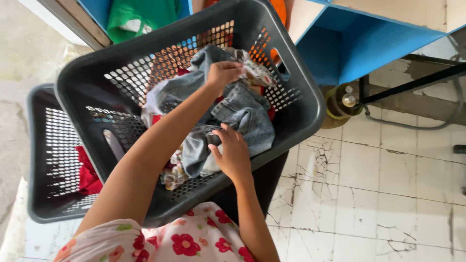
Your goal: The person sorts through a black plastic basket filled with clothes, unfolding and handling individual items of clothing by hand before placing them back into the laundry baskets.
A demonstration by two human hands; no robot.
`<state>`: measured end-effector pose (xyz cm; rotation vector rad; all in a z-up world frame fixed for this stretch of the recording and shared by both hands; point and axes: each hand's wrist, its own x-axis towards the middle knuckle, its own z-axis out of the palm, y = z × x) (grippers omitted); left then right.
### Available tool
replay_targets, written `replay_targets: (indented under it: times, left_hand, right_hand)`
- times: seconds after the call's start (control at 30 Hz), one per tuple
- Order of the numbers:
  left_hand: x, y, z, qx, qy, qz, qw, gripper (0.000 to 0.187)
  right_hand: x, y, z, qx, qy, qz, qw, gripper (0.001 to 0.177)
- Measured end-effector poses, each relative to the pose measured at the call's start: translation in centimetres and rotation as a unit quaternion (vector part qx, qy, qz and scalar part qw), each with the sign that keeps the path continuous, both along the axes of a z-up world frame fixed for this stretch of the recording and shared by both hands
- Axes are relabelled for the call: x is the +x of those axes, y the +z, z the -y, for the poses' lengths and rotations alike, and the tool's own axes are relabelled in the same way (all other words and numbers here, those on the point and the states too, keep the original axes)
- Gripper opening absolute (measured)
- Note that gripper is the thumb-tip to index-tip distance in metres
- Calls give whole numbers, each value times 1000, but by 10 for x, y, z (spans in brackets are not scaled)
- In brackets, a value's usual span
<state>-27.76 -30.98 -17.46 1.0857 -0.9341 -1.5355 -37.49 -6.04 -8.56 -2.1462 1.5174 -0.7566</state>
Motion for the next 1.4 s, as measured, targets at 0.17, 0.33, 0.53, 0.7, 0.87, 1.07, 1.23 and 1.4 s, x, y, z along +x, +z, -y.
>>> replay_targets:
  times: [0.17, 0.33, 0.53, 0.7, 0.87, 1.07, 1.23, 1.4]
  left_hand:
    - [23, -3, -5, -152, -136, 261, 944, 24]
    - [-5, -28, -3, -355, -82, 400, 841, 34]
    - [-27, -3, -20, -24, 45, 412, 910, 28]
    - [10, 64, -38, -363, 49, 496, 787, 44]
    - [88, 133, -75, -353, 10, 434, 829, 57]
    - [163, 186, -161, -253, -4, 389, 886, 51]
    - [198, 245, -214, -340, 113, 190, 914, 24]
    - [220, 296, -224, -316, 78, -117, 938, 22]
  right_hand:
    - [11, 4, -3, 34, -6, -40, 999, 42]
    - [6, 3, 1, 18, -9, -36, 999, 46]
    - [5, 1, -7, -11, -14, 6, 1000, 38]
    - [-12, 17, -5, -9, -52, 172, 984, 28]
    - [-28, 43, 7, 10, -180, 280, 943, 34]
    - [-23, 61, 20, 9, -144, 249, 958, 59]
    - [9, 56, 32, 51, -89, 211, 972, 79]
    - [61, 60, 35, -23, 21, 199, 979, 95]
